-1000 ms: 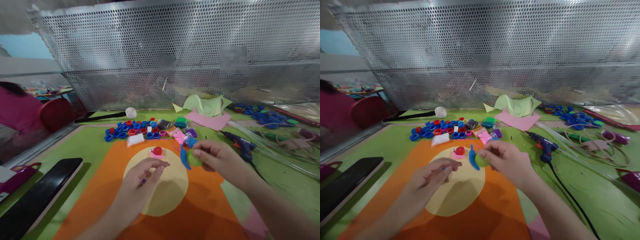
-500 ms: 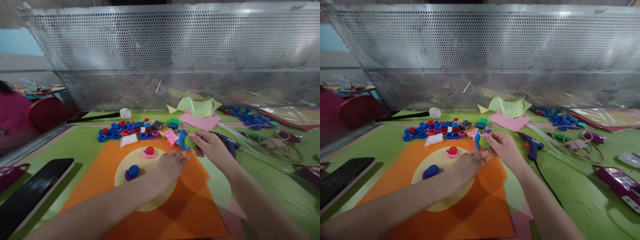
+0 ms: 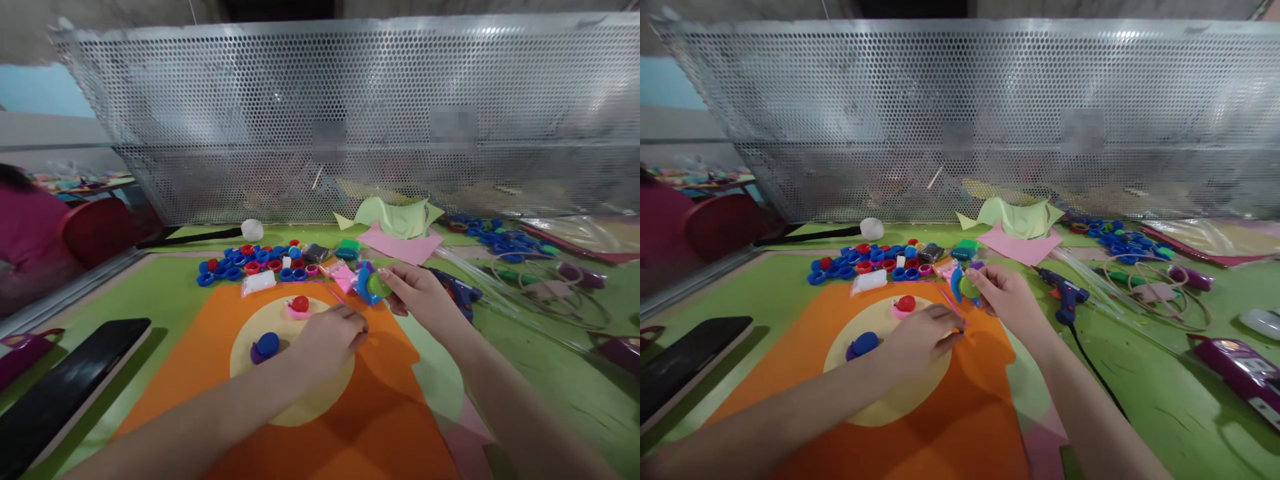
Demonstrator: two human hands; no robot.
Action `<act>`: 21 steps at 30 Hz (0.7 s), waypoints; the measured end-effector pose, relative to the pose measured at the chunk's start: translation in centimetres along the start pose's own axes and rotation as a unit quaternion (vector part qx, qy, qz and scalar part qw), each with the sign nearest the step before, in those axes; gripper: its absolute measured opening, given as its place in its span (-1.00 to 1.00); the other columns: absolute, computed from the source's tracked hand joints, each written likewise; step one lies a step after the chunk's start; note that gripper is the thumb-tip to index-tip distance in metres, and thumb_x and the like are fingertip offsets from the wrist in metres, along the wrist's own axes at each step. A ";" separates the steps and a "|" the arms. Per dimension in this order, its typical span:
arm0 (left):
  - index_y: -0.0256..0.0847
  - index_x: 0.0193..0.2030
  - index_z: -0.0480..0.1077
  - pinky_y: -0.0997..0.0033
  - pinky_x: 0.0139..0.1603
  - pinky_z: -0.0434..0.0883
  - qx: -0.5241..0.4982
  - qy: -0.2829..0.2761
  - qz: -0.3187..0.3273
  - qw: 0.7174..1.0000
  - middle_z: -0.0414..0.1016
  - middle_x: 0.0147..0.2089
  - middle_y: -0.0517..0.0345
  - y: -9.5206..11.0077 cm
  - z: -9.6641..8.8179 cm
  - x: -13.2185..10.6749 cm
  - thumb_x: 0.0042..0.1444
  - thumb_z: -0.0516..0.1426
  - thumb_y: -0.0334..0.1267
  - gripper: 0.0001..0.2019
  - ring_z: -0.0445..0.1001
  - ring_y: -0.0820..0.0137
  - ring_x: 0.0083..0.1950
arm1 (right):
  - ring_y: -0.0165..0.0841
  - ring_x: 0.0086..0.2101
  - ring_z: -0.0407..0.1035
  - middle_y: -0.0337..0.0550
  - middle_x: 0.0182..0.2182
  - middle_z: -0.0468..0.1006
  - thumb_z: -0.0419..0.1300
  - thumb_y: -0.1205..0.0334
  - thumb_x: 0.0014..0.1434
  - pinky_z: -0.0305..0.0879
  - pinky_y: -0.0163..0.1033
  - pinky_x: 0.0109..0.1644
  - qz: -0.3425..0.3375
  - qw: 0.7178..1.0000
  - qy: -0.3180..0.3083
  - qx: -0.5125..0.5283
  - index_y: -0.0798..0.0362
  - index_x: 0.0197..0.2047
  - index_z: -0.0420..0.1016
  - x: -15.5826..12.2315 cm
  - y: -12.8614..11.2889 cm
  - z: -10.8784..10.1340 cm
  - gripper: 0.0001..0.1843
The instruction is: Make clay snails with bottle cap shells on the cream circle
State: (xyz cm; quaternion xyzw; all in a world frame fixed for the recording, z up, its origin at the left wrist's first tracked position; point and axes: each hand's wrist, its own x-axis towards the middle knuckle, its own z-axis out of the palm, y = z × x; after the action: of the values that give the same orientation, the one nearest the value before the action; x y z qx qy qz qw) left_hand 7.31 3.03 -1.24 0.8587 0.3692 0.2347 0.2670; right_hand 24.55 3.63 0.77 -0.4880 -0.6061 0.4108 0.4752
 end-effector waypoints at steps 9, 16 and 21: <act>-0.20 -0.39 0.27 0.57 -0.68 0.27 -0.290 0.008 -0.220 0.931 0.35 -0.47 0.20 -1.4 -2.7 -4.6 0.02 0.11 -0.14 -0.83 0.37 0.41 -0.45 | -0.56 -0.67 0.05 -0.38 -0.69 0.16 0.07 -0.07 0.12 -0.07 -0.43 -0.63 0.024 0.994 -0.088 -0.055 0.07 -0.51 0.24 -2.1 -1.3 2.4 -0.62; -0.27 -0.40 0.35 0.64 -0.66 0.26 -0.434 0.038 -0.254 0.863 0.36 -0.52 0.22 -2.6 -3.6 -5.1 0.02 0.16 -0.09 -0.75 0.28 0.57 -0.56 | -0.53 -0.62 0.11 -0.33 -0.65 0.19 0.03 0.04 0.13 0.04 -0.42 -0.58 0.018 0.982 -0.152 -0.110 0.07 -0.49 0.29 -3.4 -3.2 3.5 -0.70; -0.27 -0.46 0.33 0.62 -0.68 0.29 -0.485 0.054 -0.247 0.837 0.38 -0.54 0.23 -2.0 -4.0 -5.5 -0.15 0.29 -0.11 -0.71 0.35 0.52 -0.56 | -0.50 -0.62 0.09 -0.29 -0.64 0.21 0.02 0.04 0.09 0.04 -0.39 -0.59 0.018 0.977 -0.180 -0.114 0.06 -0.53 0.27 -4.2 -3.4 3.7 -0.70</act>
State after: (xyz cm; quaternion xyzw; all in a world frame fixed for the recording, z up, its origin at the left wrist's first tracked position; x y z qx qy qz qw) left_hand 0.50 1.11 -0.64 0.4848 0.4219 0.3563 0.6783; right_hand 20.52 -1.21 2.52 -0.4684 -0.7154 0.4284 0.2921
